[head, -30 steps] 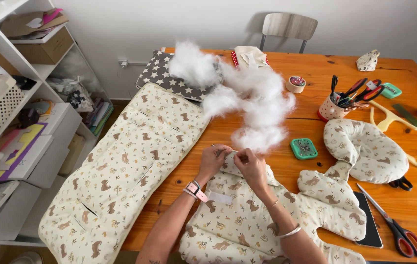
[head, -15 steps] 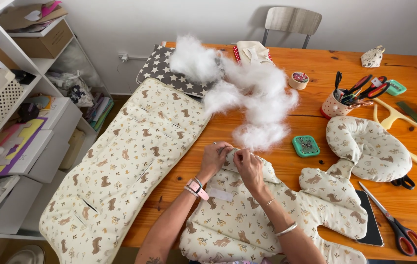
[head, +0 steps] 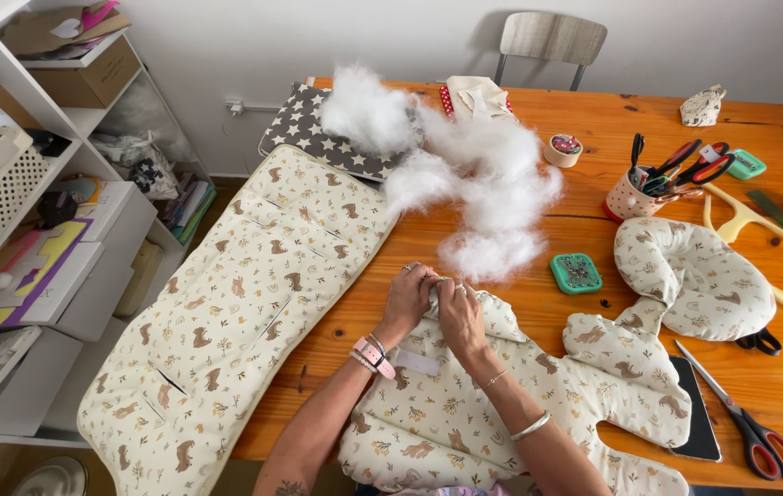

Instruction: Aligning fabric edges and securing them with pins in preparation for sewing or stuffing.

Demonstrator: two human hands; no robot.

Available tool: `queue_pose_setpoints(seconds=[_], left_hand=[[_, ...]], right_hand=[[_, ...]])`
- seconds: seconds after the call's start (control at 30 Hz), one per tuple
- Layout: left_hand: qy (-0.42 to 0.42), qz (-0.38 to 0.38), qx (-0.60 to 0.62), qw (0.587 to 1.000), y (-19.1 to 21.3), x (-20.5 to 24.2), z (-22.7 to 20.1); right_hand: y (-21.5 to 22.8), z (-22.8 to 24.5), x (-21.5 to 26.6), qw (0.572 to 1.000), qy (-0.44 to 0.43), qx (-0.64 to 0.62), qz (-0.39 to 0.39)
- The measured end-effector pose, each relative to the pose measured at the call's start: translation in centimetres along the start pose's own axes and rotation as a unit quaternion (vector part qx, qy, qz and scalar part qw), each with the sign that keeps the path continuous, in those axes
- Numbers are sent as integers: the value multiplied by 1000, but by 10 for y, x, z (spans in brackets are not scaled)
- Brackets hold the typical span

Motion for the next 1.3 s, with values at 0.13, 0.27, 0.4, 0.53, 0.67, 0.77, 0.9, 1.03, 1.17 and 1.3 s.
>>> queue_pose_setpoints(seconds=[0.13,0.27,0.4,0.53,0.67,0.77,0.9,1.03,1.17,1.3], left_hand=[[19,6,20,1000,5,-1,-1],[50,32,22,998,15,2,-1],[142,82,36,986,27,-2,-6],[173,123,39,976,38,-7,-3],[142,208,31,967,36,-16,-16],[123,229,26,965,33,-17,-9],[119,232,24,965,42,-17,-23],[102,243,20,965,31,-17,-12],[98,274,42,956,22,-19,4],[98,303,49,947,21,-20,0]], right_hand=[[44,-19,-37,995,-50,-88,-2],[13,-39,-19,961,-136,-216,104],[25,-41,-23,930,-174,-313,84],[23,-44,-19,917,-188,-345,69],[23,-47,-20,914,-176,-363,45],[27,-45,-23,908,-163,-384,48],[29,-46,-26,894,-145,-419,63],[32,-46,-30,883,-133,-444,76],[33,-45,-31,879,-132,-452,80],[34,-46,-28,864,-145,-476,73]])
Point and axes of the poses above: each hand's wrist, its own x-axis away from the middle knuckle, its own y-axis out of the back of the hand, z = x × y, the point moved 7 cm from there along -x, towards the middle knuckle, and after that the axes turned 3 degrees about x, right-handed, at the moved point
